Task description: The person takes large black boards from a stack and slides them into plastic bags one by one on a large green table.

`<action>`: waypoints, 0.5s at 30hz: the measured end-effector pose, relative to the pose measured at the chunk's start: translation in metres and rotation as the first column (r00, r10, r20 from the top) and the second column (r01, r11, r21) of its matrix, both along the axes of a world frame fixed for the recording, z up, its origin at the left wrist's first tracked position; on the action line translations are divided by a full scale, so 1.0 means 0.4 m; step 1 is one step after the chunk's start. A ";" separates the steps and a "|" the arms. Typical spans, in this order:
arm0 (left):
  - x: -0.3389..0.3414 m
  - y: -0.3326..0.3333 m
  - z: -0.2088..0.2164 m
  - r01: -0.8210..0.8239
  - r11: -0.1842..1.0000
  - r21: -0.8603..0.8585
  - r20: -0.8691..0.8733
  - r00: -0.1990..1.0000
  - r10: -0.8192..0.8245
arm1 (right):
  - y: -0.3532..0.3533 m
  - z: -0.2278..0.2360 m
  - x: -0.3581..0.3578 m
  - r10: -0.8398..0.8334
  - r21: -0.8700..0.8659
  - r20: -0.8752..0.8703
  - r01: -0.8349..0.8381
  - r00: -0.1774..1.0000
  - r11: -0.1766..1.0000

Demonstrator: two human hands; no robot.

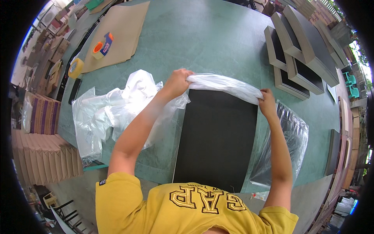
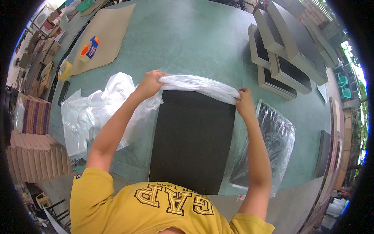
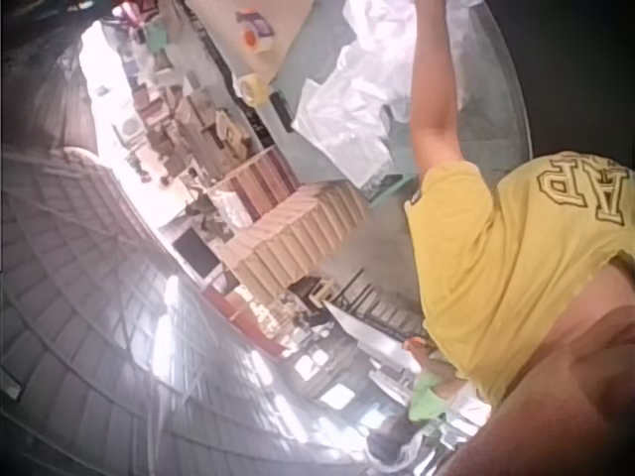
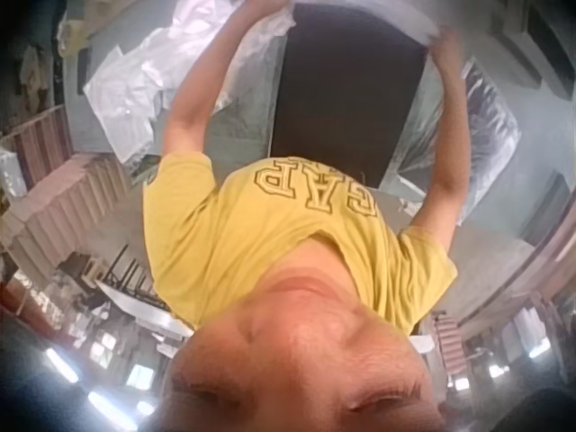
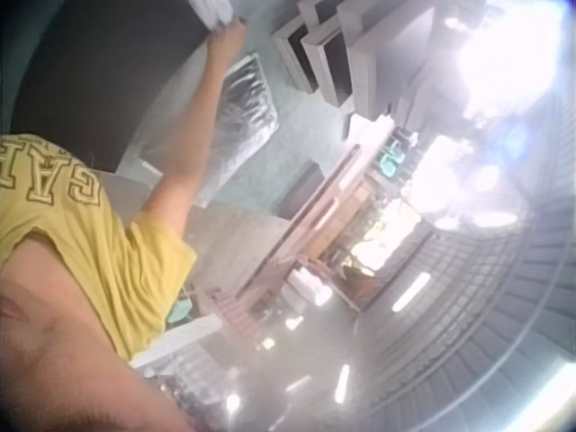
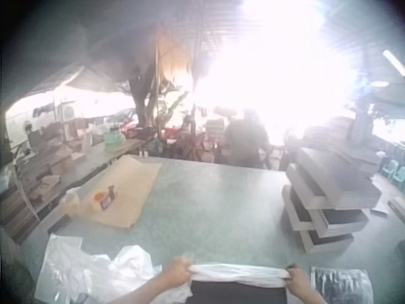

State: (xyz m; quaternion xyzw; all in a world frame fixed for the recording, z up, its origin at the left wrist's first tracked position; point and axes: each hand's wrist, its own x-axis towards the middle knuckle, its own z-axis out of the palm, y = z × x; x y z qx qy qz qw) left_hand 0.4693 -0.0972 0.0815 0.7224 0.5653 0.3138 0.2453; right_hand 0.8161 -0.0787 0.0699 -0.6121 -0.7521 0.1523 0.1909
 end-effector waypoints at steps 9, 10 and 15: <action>-0.027 -0.057 0.278 0.019 0.989 -0.144 0.402 0.915 0.041 | -0.045 0.322 0.110 -0.108 -0.256 -0.835 -0.207 0.540 0.944; -0.045 -0.058 0.285 0.138 0.970 -0.199 0.563 0.827 -0.002 | -0.060 0.336 0.108 -0.111 -0.238 -0.934 -0.357 0.340 0.903; -0.037 -0.188 0.220 0.185 0.948 -0.258 0.721 0.690 0.062 | -0.179 0.202 0.127 -0.358 -0.400 -0.913 -0.257 0.196 0.880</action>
